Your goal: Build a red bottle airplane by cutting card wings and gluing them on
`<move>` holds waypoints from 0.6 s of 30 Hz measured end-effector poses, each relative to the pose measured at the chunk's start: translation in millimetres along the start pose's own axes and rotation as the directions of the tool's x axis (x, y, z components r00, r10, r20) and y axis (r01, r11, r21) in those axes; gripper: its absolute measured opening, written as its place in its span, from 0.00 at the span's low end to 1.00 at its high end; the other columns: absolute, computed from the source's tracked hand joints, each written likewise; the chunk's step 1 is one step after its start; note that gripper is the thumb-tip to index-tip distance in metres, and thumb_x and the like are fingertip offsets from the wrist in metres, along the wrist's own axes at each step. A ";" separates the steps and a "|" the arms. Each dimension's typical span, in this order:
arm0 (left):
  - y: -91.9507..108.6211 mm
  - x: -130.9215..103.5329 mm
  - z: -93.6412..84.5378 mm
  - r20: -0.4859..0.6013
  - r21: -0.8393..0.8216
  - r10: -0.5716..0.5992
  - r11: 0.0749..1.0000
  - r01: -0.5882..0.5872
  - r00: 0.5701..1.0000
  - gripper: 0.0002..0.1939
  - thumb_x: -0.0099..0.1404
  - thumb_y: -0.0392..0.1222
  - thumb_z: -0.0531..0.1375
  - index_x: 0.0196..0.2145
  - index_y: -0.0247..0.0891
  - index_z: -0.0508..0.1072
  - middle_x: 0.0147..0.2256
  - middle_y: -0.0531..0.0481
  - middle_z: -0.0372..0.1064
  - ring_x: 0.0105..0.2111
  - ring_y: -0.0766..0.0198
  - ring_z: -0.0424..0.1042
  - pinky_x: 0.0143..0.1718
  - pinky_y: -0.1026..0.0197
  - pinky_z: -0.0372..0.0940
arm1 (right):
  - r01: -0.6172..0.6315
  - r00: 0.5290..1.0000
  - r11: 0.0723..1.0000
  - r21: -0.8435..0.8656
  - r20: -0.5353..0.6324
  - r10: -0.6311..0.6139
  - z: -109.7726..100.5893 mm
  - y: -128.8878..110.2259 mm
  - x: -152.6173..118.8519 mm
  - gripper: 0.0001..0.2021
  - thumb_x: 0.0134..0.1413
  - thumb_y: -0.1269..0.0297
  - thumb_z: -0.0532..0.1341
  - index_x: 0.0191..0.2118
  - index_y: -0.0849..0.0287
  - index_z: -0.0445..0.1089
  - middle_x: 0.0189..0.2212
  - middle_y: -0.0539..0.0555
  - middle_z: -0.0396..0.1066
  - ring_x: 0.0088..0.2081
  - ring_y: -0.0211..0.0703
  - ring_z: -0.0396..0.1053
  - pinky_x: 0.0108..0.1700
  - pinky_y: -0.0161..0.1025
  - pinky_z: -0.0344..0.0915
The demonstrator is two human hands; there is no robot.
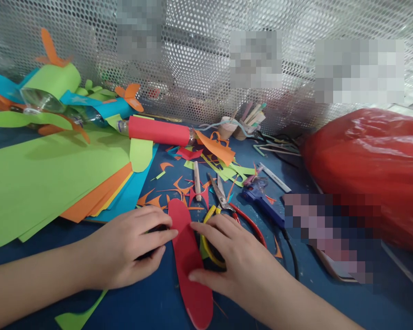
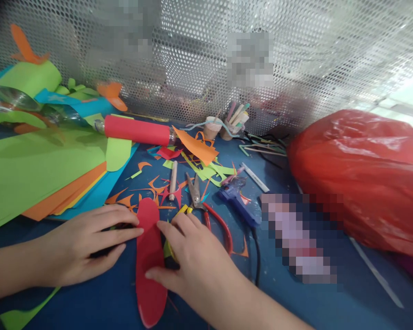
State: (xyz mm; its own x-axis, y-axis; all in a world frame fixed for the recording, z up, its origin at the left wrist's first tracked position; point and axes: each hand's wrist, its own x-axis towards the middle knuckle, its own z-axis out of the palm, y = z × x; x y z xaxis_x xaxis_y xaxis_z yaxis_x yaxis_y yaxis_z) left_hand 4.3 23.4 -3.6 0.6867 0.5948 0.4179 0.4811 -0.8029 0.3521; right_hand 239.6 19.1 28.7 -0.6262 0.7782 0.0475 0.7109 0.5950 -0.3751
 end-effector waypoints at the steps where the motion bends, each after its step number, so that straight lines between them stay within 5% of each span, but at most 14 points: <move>1: -0.5 -0.5 0.4 0.000 -0.006 -0.008 1.000 0.008 1.000 0.15 0.63 0.30 0.54 0.47 0.35 0.72 0.43 0.41 0.70 0.43 0.58 0.69 0.47 0.54 0.66 | -0.012 1.000 1.000 -0.002 0.022 0.012 0.1 -0.9 -0.1 0.33 0.41 0.56 0.71 0.54 0.61 0.66 0.41 0.58 0.68 0.42 0.50 0.67 0.45 0.48 0.69; 8: 0.7 0.7 3.6 -0.006 0.027 -0.128 0.991 0.128 0.992 0.17 0.65 0.38 0.55 0.51 0.35 0.67 0.47 0.41 0.68 0.47 0.56 0.67 0.50 0.51 0.63 | -0.074 0.992 0.996 0.056 0.104 0.068 -3.1 -4.0 1.4 0.33 0.44 0.59 0.69 0.57 0.59 0.63 0.43 0.57 0.64 0.44 0.49 0.66 0.47 0.46 0.66; 13: 8.1 14.1 1.3 0.102 0.021 -0.229 0.973 0.228 0.968 0.09 0.64 0.40 0.56 0.42 0.38 0.71 0.43 0.45 0.68 0.44 0.57 0.68 0.50 0.51 0.62 | -0.087 0.990 0.990 0.113 0.121 0.074 -4.0 -2.1 2.5 0.32 0.41 0.58 0.70 0.54 0.58 0.64 0.44 0.56 0.63 0.44 0.49 0.65 0.47 0.46 0.65; 18: 13.6 27.1 -2.4 0.128 -0.058 -0.317 0.943 0.326 0.940 0.02 0.60 0.35 0.57 0.31 0.40 0.67 0.34 0.52 0.67 0.38 0.59 0.67 0.41 0.56 0.63 | -0.115 0.993 0.967 0.228 0.045 0.107 -5.0 -0.1 3.9 0.17 0.44 0.67 0.69 0.42 0.58 0.67 0.39 0.53 0.63 0.40 0.44 0.65 0.43 0.41 0.64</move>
State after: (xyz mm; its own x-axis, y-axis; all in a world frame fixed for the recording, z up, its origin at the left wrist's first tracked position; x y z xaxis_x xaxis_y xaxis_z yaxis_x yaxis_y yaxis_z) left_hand 28.1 28.6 14.5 0.5627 0.8083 0.1735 0.6465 -0.5610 0.5170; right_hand 238.7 23.0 33.6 -0.5600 0.8278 -0.0347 0.6863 0.4400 -0.5792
